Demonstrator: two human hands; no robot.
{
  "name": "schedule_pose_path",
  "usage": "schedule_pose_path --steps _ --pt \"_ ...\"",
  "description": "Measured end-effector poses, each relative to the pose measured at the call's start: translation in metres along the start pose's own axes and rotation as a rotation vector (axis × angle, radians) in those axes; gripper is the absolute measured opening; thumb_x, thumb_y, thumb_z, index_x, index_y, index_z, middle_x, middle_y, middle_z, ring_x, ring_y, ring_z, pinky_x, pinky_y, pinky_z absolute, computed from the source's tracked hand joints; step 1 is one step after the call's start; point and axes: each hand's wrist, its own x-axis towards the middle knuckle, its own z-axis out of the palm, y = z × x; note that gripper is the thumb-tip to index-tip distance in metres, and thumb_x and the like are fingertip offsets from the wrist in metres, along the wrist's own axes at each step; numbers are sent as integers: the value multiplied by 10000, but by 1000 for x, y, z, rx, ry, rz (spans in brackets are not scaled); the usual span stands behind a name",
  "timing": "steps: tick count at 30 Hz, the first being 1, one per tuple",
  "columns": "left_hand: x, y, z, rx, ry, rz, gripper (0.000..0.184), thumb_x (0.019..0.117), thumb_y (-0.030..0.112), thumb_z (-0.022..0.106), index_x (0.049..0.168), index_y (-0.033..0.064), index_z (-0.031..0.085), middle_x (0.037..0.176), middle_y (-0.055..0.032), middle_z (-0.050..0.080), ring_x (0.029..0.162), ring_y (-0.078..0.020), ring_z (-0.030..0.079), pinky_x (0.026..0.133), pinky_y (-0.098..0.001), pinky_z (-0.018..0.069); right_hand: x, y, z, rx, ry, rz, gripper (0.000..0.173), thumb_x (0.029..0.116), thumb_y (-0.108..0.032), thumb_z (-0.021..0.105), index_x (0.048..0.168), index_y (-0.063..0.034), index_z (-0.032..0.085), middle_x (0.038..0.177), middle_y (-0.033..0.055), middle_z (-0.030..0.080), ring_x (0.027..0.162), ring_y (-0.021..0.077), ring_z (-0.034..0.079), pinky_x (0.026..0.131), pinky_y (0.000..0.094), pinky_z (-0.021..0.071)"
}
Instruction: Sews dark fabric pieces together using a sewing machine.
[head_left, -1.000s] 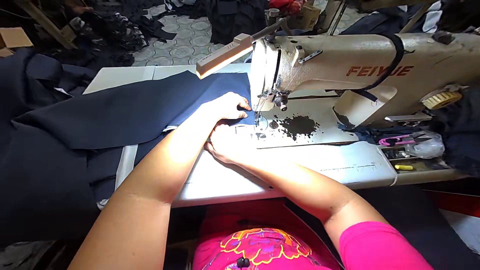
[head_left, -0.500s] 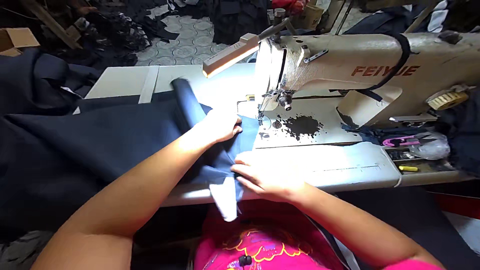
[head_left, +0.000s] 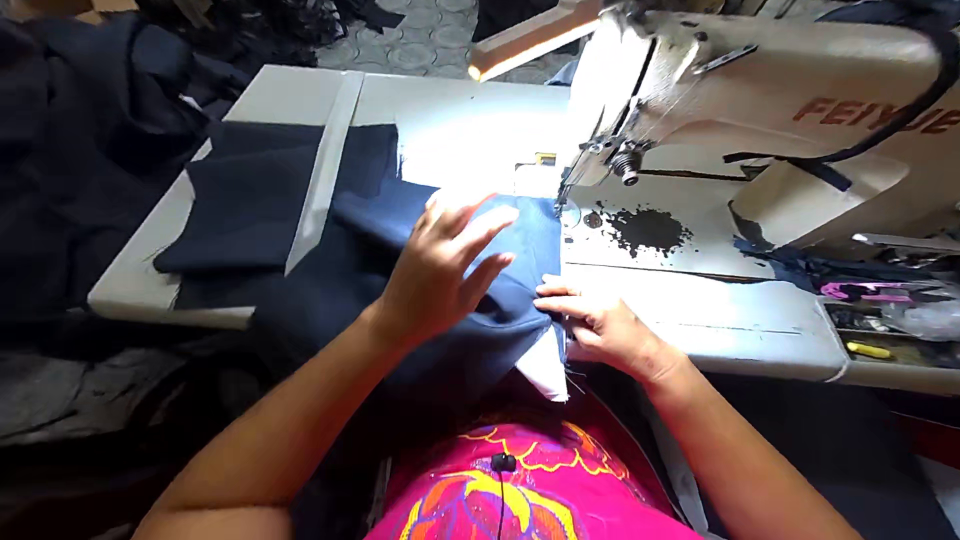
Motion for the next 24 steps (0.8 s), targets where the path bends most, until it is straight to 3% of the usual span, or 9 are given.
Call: schedule_pose_path --steps 3,8,10,12,14,17,20,21,24 --pt "-87 22 -11 49 216 10 288 1015 348 618 1103 77 659 1256 -134 626 1340 -283 523 1164 -453 401 -2 3 2 25 20 -5 363 833 44 543 1092 -17 789 1233 182 723 1251 328 648 1079 437 501" --pt "-162 34 9 208 -18 -246 730 877 646 680 1407 164 544 1501 -230 486 1466 -422 378 1188 -647 252 -1 1 0 79 -2 40 395 813 100 533 1110 10 776 1249 211 708 1272 354 629 1113 450 478" --pt "-166 33 17 237 -69 -248 710 876 639 671 1395 159 601 1470 -224 533 1426 -439 427 1158 -689 241 0 -3 -2 109 5 63 394 817 127 518 1098 27 775 1240 230 707 1268 367 629 1118 451 468" --pt "-149 33 10 208 -47 -232 564 917 579 658 1187 92 743 1220 -192 699 1175 -389 629 1036 -607 432 2 -1 -2 127 10 62 393 827 116 490 1087 36 774 1240 228 706 1265 361 629 1116 442 467" --pt "-115 29 -2 122 -76 -181 476 979 462 599 1005 13 759 989 -181 744 960 -340 711 895 -530 539 3 2 -3 140 11 49 386 828 112 483 1074 47 773 1235 236 708 1270 378 626 1121 455 461" --pt "-50 8 -3 50 -219 -38 379 1049 295 496 1105 19 750 1169 -181 727 1162 -355 666 1006 -543 487 6 1 -5 132 5 47 398 831 118 466 1075 47 773 1237 230 709 1275 375 623 1130 448 451" --pt "3 -21 16 -4 -490 -40 404 1080 284 425 1322 95 687 1454 -143 600 1435 -380 466 1162 -706 231 0 -7 -1 5 91 56 399 851 96 481 1151 56 740 1242 232 705 1224 357 654 1080 455 480" --pt "14 -30 23 -17 -571 -49 399 1078 272 430 1351 109 672 1476 -133 580 1439 -370 459 1155 -715 225 -6 -16 3 -50 191 84 355 873 81 504 1141 55 735 1172 226 724 1132 333 690 1017 449 518" --pt "31 -44 36 -86 -667 -18 334 1035 182 558 1302 36 695 1399 -201 618 1320 -370 577 1110 -585 408 -38 -56 12 -50 439 245 198 913 25 564 1028 68 720 888 147 742 795 179 724 767 348 611"
